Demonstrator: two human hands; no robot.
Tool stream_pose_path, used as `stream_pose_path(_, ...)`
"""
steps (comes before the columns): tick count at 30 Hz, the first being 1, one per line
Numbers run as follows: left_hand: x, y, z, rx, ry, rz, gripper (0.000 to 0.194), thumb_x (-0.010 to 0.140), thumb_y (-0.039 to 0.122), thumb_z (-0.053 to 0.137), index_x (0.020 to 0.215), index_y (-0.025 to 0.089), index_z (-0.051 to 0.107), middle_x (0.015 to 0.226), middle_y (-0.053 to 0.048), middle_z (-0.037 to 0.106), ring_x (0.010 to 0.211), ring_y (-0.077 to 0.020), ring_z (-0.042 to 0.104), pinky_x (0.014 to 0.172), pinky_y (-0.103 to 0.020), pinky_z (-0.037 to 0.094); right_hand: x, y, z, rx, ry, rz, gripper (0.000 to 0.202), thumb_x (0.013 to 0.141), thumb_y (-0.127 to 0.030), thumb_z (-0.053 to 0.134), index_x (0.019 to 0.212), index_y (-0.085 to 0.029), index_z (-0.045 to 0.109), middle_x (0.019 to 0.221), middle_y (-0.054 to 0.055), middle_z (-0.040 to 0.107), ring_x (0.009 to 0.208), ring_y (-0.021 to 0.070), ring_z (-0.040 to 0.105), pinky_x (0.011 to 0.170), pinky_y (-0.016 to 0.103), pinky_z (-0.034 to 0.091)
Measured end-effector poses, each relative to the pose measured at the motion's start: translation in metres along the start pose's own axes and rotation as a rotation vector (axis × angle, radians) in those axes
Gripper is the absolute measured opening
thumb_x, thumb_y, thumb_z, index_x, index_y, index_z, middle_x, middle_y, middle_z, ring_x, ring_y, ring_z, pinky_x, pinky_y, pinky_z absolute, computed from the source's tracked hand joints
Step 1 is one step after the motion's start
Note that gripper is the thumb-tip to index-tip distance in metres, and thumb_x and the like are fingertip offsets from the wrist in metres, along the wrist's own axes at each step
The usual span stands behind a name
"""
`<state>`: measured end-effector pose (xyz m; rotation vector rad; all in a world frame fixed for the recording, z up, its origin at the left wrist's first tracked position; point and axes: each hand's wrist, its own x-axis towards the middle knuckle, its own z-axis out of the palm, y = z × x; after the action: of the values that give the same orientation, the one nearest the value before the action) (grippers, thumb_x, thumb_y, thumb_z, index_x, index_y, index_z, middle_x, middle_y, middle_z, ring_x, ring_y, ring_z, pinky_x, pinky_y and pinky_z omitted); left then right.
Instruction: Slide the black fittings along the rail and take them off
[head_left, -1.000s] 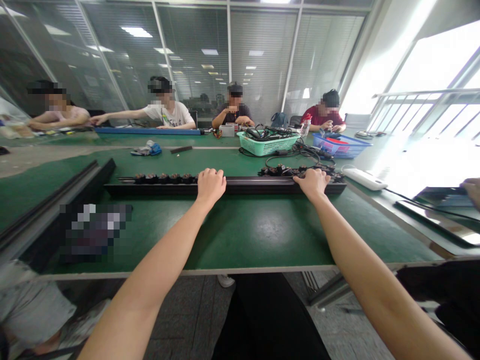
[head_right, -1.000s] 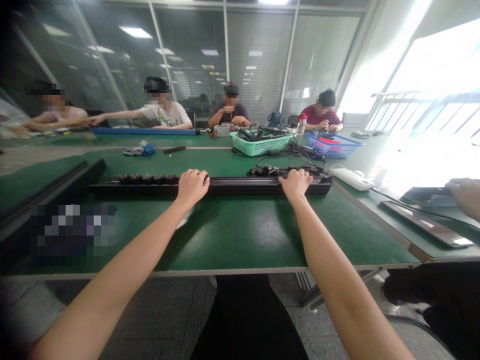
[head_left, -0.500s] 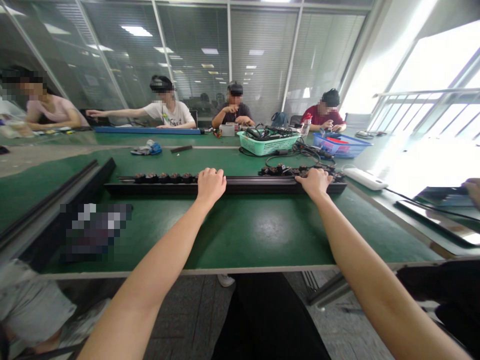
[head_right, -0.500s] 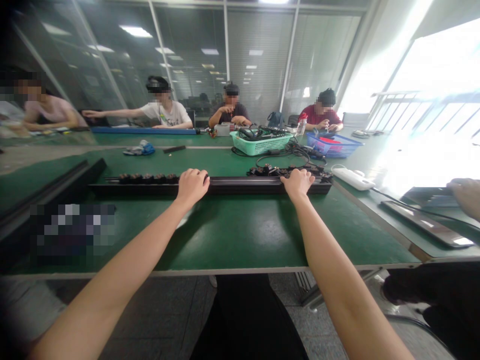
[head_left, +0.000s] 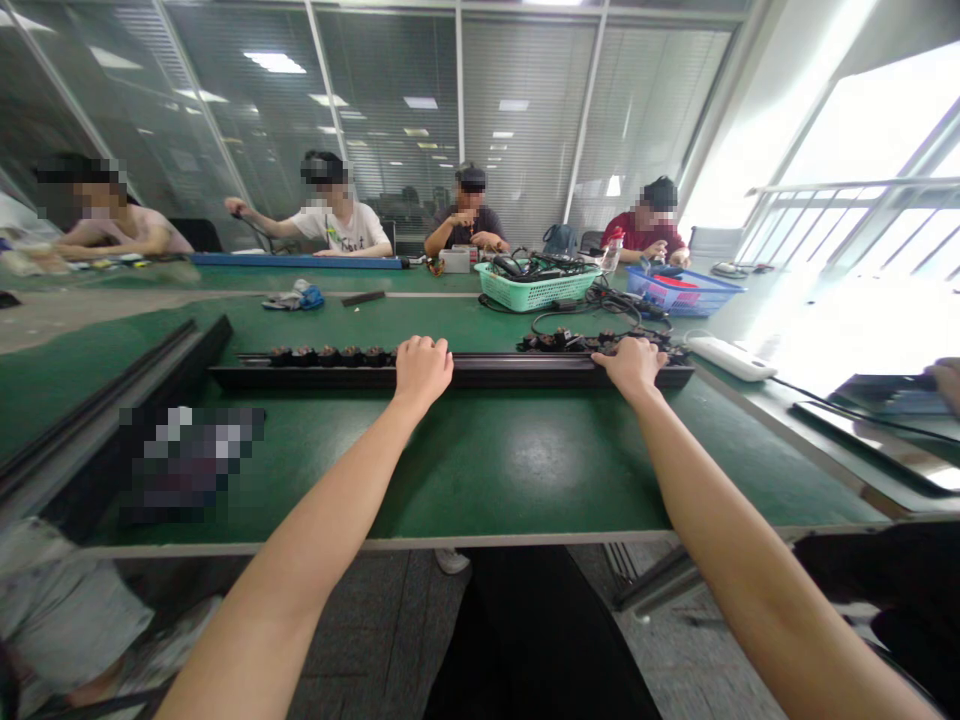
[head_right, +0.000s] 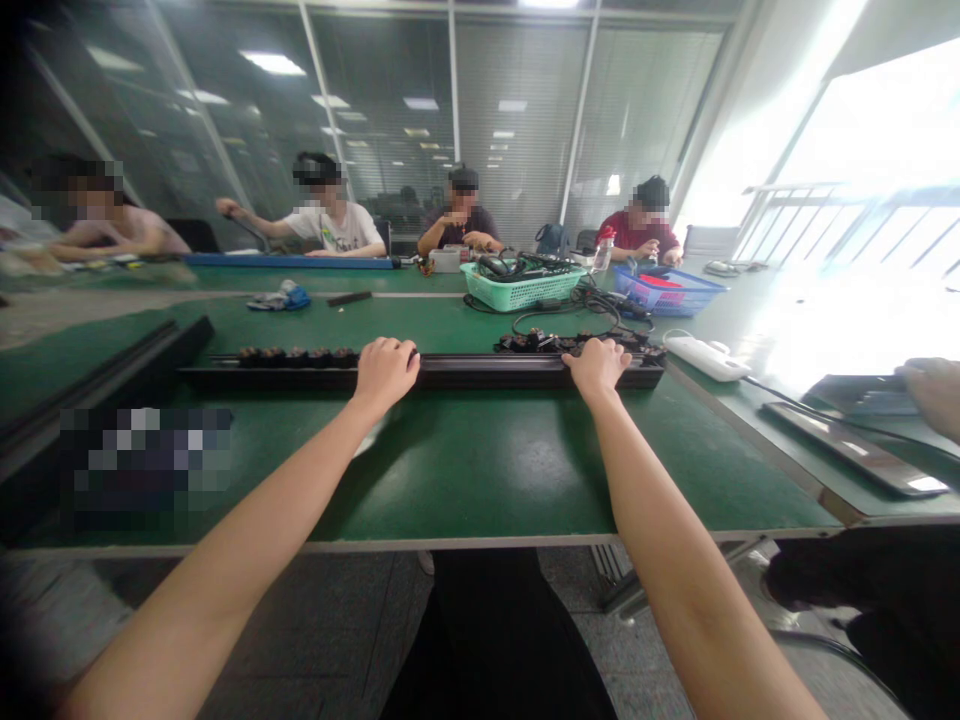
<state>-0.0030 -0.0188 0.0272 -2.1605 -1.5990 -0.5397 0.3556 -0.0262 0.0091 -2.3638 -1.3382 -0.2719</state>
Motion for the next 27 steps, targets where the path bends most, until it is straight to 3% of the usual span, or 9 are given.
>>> stream_pose_path(27,-0.0008,0.0003,-0.0005,-0.004,0.007,-0.002,0.032,0.104,0.026,0.044,0.112,0.016,0.073,0.109,-0.017,0.072,0.112,-0.0338,0.061,0.096,-0.045,0.043,0.0016,0.0028,0.0001,-0.035,0.006,0.0,0.045,0.093,-0.048,0.069,0.114,-0.009,0.077,0.127,0.024,0.065,0.119,0.0378,0.053,0.101,0.048,0.035)
